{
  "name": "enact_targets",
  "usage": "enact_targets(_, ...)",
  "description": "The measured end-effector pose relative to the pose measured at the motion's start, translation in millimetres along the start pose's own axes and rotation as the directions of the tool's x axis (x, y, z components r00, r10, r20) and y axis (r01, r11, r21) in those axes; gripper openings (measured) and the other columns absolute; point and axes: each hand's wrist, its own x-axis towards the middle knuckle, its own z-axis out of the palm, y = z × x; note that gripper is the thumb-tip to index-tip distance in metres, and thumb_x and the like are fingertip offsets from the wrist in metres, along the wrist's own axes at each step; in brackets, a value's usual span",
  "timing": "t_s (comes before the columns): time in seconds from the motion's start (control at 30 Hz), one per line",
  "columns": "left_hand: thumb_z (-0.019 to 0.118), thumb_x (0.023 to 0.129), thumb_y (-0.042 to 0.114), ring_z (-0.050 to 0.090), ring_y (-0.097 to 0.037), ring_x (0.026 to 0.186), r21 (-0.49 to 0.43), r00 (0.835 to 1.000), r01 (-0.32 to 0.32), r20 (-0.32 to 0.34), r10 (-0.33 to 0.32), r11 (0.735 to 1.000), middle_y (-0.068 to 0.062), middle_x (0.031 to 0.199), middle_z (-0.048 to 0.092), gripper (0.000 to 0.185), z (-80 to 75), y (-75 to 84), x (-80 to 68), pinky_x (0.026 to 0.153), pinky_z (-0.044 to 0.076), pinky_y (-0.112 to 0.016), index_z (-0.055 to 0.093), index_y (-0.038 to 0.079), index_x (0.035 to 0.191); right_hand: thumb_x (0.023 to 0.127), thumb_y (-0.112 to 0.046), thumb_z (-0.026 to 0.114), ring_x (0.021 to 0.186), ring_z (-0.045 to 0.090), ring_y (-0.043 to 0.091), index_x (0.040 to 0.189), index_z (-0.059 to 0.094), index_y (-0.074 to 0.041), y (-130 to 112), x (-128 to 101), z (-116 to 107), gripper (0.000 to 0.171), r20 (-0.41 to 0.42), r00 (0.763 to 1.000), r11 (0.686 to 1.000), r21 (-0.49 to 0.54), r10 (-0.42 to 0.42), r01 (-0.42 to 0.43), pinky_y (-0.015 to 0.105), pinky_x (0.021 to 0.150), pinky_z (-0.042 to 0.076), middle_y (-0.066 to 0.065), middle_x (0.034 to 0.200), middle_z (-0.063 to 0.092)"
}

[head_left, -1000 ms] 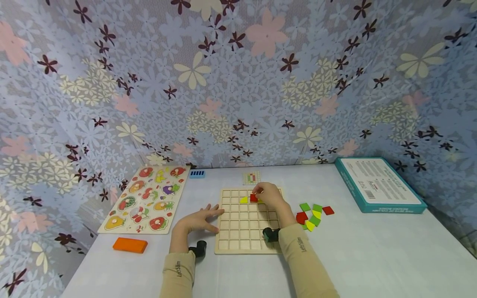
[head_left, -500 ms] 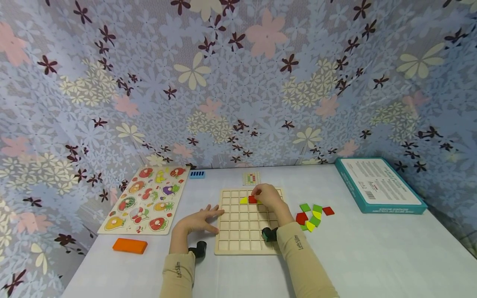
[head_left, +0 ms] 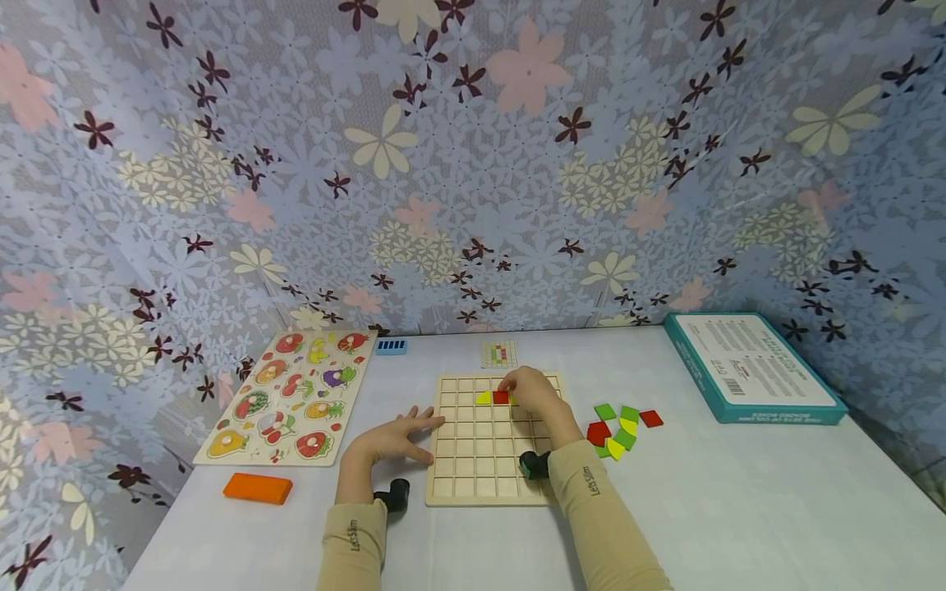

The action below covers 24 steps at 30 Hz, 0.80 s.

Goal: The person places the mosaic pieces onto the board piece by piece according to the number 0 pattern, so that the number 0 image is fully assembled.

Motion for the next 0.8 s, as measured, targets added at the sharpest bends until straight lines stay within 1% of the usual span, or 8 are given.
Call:
enact_targets(0.1, 0.078, 0.071, 0.016, 0.003, -0.037, 0.14, -0.003, 1.0, 0.001, -0.002, -0.001, 1.0, -0.005, 0.152, 0.023, 0.072, 0.3, -0.1, -0.1, 0.109, 0.003, -0.061, 0.048, 0.017, 0.136, 0.078, 0.016, 0.04, 0.105, 0.056, 0.034, 0.105, 0.068, -0.004, 0, 0, -1, 0.044, 0.01, 1.0, 1.0, 0.004, -0.004, 0.004, 0.038, 0.08, 0.048, 0.017, 0.109, 0.062)
enact_targets(0.27, 0.078, 0.071, 0.017, 0.003, -0.037, 0.141, -0.008, 1.0, 0.006, -0.006, -0.006, 1.0, -0.005, 0.152, 0.024, 0.072, 0.8, -0.8, 0.2, 0.108, 0.003, -0.062, 0.048, 0.018, 0.136, 0.084, 0.014, 0.043, 0.101, 0.057, 0.034, 0.107, 0.067, -0.005, 1, -1, -1, 0.039, 0.009, 1.0, 1.0, 0.003, -0.018, 0.018, 0.041, 0.082, 0.049, 0.018, 0.107, 0.062)
enact_targets(0.3, 0.078, 0.071, 0.017, 0.002, -0.037, 0.14, -0.01, 1.0, 0.006, -0.005, -0.006, 1.0, -0.005, 0.152, 0.023, 0.072, 0.9, -1.3, 0.4, 0.108, 0.003, -0.062, 0.048, 0.018, 0.136, 0.085, 0.013, 0.044, 0.1, 0.057, 0.033, 0.107, 0.067, -0.005, 1, 0, 0, 0.037, 0.006, 1.0, 1.0, 0.003, -0.018, 0.018, 0.041, 0.081, 0.049, 0.018, 0.106, 0.061)
enact_targets(0.37, 0.078, 0.071, 0.018, 0.002, -0.037, 0.14, -0.014, 1.0, 0.007, -0.003, -0.007, 1.0, -0.005, 0.152, 0.023, 0.072, 0.8, -1.9, 0.9, 0.108, 0.003, -0.062, 0.048, 0.018, 0.136, 0.083, 0.013, 0.045, 0.096, 0.057, 0.031, 0.106, 0.067, -0.005, 1, 0, 0, 0.037, 0.0, 1.0, 1.0, 0.002, -0.016, 0.016, 0.036, 0.072, 0.048, 0.018, 0.106, 0.061)
enact_targets(0.47, 0.078, 0.07, 0.018, 0.001, -0.038, 0.14, -0.017, 1.0, 0.006, -0.002, -0.006, 1.0, -0.005, 0.152, 0.023, 0.073, 0.8, -2.8, 1.2, 0.107, 0.002, -0.063, 0.048, 0.019, 0.136, 0.081, 0.013, 0.045, 0.097, 0.056, 0.03, 0.106, 0.067, -0.006, 2, 0, -1, 0.038, -0.017, 1.0, 1.0, 0.009, -0.004, 0.004, 0.034, 0.07, 0.046, 0.017, 0.107, 0.061)
enact_targets(0.53, 0.078, 0.07, 0.018, 0.001, -0.038, 0.14, -0.017, 1.0, 0.006, -0.003, -0.006, 1.0, -0.004, 0.152, 0.022, 0.073, 0.9, -3.0, 1.2, 0.107, 0.002, -0.063, 0.048, 0.019, 0.136, 0.081, 0.011, 0.045, 0.098, 0.056, 0.03, 0.105, 0.067, -0.006, 2, -2, -2, 0.037, -0.031, 1.0, 1.0, 0.018, 0.0, 0.0, 0.035, 0.07, 0.046, 0.017, 0.107, 0.061)
enact_targets(0.6, 0.078, 0.07, 0.018, 0.001, -0.039, 0.14, -0.016, 1.0, 0.006, -0.004, -0.006, 1.0, -0.004, 0.152, 0.023, 0.073, 0.8, -3.0, 1.5, 0.107, 0.002, -0.063, 0.048, 0.019, 0.136, 0.083, 0.008, 0.047, 0.102, 0.055, 0.032, 0.105, 0.067, -0.006, 2, -4, -4, 0.033, -0.044, 0.999, 1.0, 0.031, 0.002, 0.0, 0.039, 0.078, 0.048, 0.017, 0.107, 0.061)
enact_targets(0.8, 0.078, 0.07, 0.018, 0.001, -0.038, 0.14, -0.013, 1.0, 0.001, 0.0, -0.001, 1.0, -0.005, 0.152, 0.022, 0.073, 0.4, -2.9, 1.7, 0.108, 0.002, -0.063, 0.047, 0.019, 0.137, 0.085, -0.001, 0.057, 0.095, 0.055, 0.031, 0.105, 0.066, -0.004, 3, -15, -11, 0.022, -0.053, 0.999, 0.997, 0.083, 0.007, -0.003, 0.039, 0.075, 0.048, 0.017, 0.105, 0.059)
